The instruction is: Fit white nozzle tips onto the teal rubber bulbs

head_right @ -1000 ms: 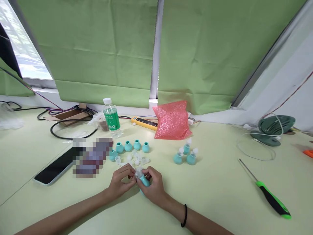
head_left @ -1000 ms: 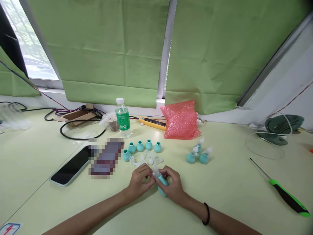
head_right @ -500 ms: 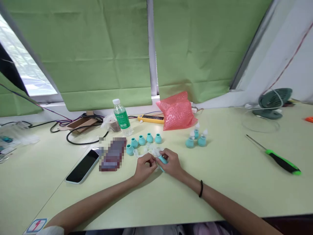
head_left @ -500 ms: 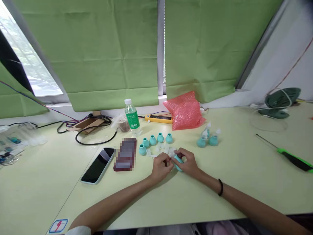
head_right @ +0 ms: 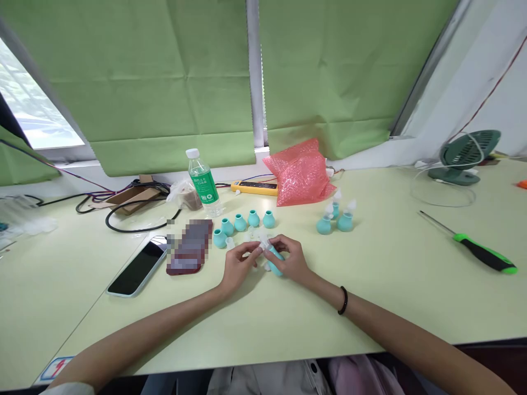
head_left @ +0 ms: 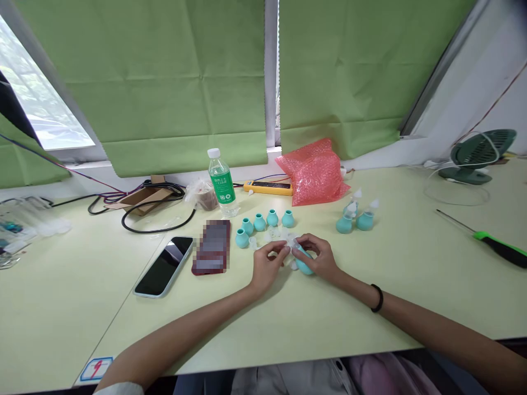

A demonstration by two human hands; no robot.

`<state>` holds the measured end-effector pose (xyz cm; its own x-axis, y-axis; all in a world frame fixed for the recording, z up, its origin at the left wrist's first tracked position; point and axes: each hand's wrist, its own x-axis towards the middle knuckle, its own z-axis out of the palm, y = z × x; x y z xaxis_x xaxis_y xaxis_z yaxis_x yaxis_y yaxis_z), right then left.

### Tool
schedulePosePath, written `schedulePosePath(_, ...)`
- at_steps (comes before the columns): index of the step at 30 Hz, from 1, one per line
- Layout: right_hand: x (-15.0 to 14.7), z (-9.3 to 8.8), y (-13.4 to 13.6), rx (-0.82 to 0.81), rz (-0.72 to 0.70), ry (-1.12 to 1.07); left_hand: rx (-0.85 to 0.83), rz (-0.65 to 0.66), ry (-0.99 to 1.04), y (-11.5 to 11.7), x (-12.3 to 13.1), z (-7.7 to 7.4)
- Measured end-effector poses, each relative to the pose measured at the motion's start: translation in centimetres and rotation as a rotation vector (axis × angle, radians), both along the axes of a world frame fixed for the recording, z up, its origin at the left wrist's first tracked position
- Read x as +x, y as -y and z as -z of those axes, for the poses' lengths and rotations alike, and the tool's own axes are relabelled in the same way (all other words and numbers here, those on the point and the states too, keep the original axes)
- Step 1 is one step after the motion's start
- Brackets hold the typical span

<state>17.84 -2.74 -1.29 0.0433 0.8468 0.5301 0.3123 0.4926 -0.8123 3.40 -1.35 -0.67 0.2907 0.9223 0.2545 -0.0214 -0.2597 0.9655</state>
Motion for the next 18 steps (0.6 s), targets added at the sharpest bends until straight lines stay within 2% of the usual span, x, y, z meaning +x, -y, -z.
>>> schedulePosePath(4, 0.07, 0.12, 0.04, 0.021, -0.01, 0.008, 0.029, 0.029, -0.023, -0.02, 0.04, 0.02)
schedulePosePath(11, 0.36, 0.08, 0.11, 0.064, 0.002, 0.082, -0.062, -0.003, 0.017, 0.12, 0.03, 0.01)
schedulePosePath(18, 0.49, 0.4, 0.01, 0.24, 0.071, 0.229, 0.011, -0.018, -0.058, 0.22, -0.09, 0.16)
